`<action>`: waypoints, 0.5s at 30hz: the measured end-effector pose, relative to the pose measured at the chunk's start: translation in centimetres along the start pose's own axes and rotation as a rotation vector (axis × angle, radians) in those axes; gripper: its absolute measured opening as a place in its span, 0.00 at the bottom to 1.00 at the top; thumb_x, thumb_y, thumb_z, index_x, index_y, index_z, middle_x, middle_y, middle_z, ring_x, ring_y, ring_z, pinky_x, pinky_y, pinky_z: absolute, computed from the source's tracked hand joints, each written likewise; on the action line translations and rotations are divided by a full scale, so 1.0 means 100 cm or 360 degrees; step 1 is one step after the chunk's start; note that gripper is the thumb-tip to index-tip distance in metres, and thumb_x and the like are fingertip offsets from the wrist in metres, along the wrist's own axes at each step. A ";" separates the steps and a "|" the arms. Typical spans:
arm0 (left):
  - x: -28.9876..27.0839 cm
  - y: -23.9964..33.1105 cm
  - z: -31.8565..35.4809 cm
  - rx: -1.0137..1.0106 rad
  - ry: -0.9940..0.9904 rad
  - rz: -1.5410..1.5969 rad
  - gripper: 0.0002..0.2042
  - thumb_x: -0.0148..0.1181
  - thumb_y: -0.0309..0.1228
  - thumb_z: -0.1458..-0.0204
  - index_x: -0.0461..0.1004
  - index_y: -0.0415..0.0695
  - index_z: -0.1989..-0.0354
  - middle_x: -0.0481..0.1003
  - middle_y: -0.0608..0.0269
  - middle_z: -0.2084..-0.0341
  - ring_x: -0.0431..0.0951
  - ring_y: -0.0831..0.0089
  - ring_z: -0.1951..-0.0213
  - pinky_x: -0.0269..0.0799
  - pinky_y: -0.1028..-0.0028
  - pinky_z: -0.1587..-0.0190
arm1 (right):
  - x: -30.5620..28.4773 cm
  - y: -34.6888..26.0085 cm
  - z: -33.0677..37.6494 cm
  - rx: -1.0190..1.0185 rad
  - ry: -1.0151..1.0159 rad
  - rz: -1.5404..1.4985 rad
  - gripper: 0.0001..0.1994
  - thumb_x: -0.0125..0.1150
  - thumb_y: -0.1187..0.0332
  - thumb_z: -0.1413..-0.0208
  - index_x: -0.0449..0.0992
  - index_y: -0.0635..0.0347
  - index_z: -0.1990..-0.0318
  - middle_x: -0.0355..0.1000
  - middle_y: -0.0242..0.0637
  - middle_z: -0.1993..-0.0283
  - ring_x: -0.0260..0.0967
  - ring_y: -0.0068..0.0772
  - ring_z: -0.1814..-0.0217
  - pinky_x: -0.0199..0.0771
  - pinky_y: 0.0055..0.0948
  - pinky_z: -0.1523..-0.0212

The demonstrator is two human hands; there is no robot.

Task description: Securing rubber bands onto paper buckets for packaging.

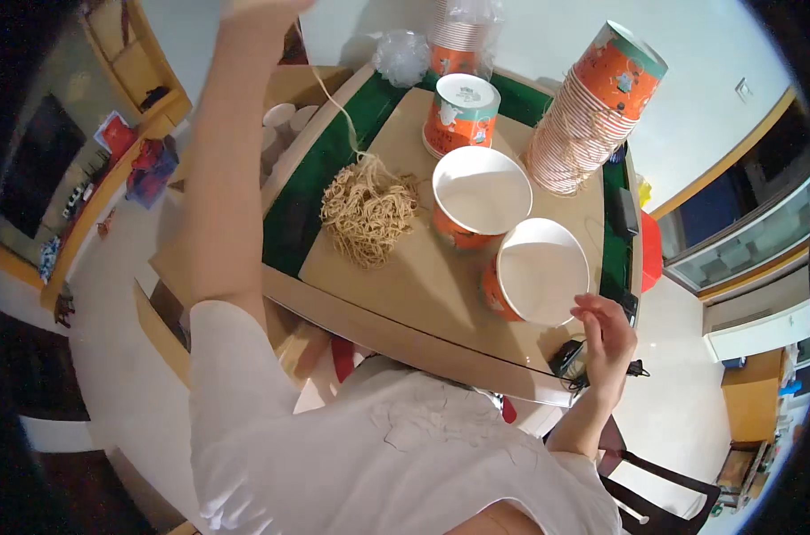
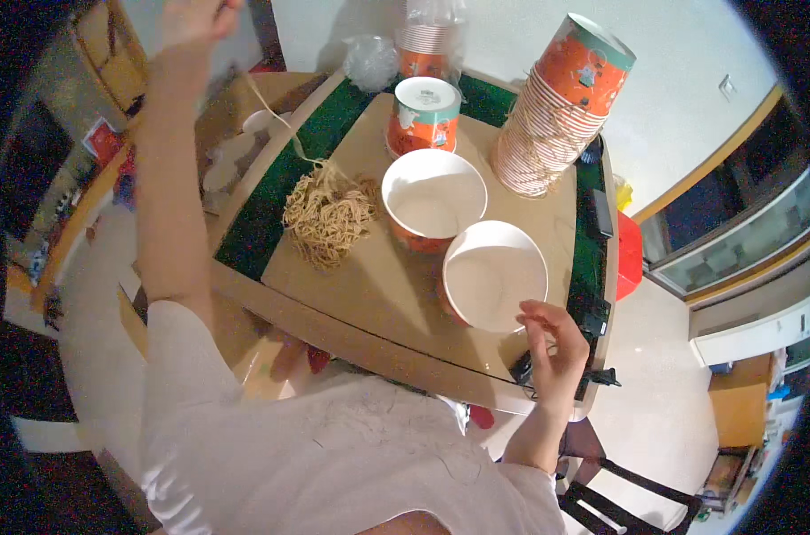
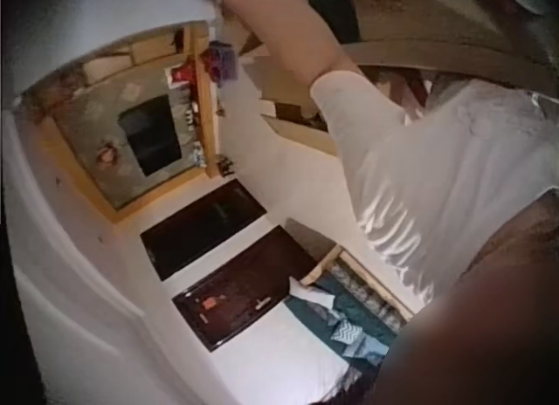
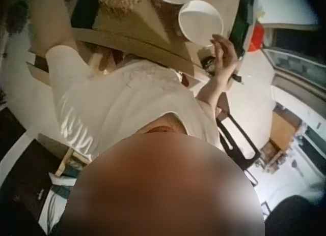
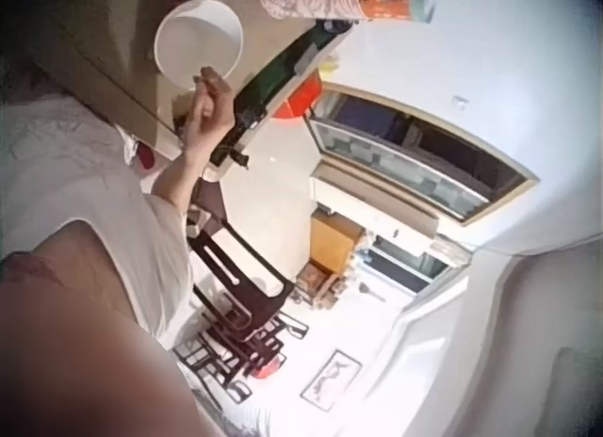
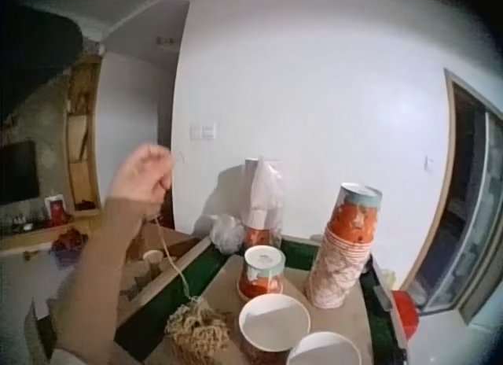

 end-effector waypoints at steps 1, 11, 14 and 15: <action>0.004 0.027 0.012 0.0066 -0.0033 -0.0130 0.08 0.47 0.22 0.49 0.65 0.36 0.60 0.65 0.50 0.60 0.75 0.59 0.73 0.75 0.64 0.71 | 0.008 0.000 0.003 -0.0129 0.0041 -0.0165 0.08 0.51 0.82 0.47 0.73 0.70 0.61 0.74 0.43 0.61 0.72 0.28 0.61 0.72 0.24 0.58; 0.142 -0.055 0.271 0.0208 -0.0477 0.0107 0.06 0.58 0.19 0.53 0.72 0.42 0.67 0.72 0.58 0.78 0.74 0.66 0.78 0.67 0.72 0.77 | 0.123 0.008 0.012 0.0387 -0.0170 -0.1384 0.09 0.53 0.73 0.42 0.73 0.69 0.58 0.72 0.36 0.64 0.68 0.23 0.67 0.72 0.21 0.65; 0.151 -0.064 0.291 0.0300 -0.0482 -0.0116 0.07 0.60 0.20 0.55 0.73 0.43 0.67 0.70 0.60 0.79 0.73 0.68 0.79 0.67 0.72 0.78 | 0.124 0.037 0.022 0.0606 -0.0263 -0.1460 0.08 0.53 0.72 0.41 0.74 0.67 0.59 0.72 0.34 0.66 0.68 0.20 0.69 0.71 0.20 0.67; 0.155 -0.066 0.299 0.0425 -0.0456 -0.0226 0.07 0.61 0.20 0.55 0.74 0.43 0.67 0.70 0.61 0.80 0.73 0.68 0.79 0.67 0.72 0.79 | 0.124 0.044 0.026 0.0677 -0.0398 -0.1473 0.08 0.53 0.71 0.41 0.74 0.66 0.60 0.72 0.32 0.67 0.68 0.19 0.69 0.71 0.20 0.67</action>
Point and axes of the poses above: each hand's wrist, its own z-axis away from the middle knuckle, its own x-axis out of the palm, y = z × x, the point moved 1 cm from there along -z, towards the middle knuckle
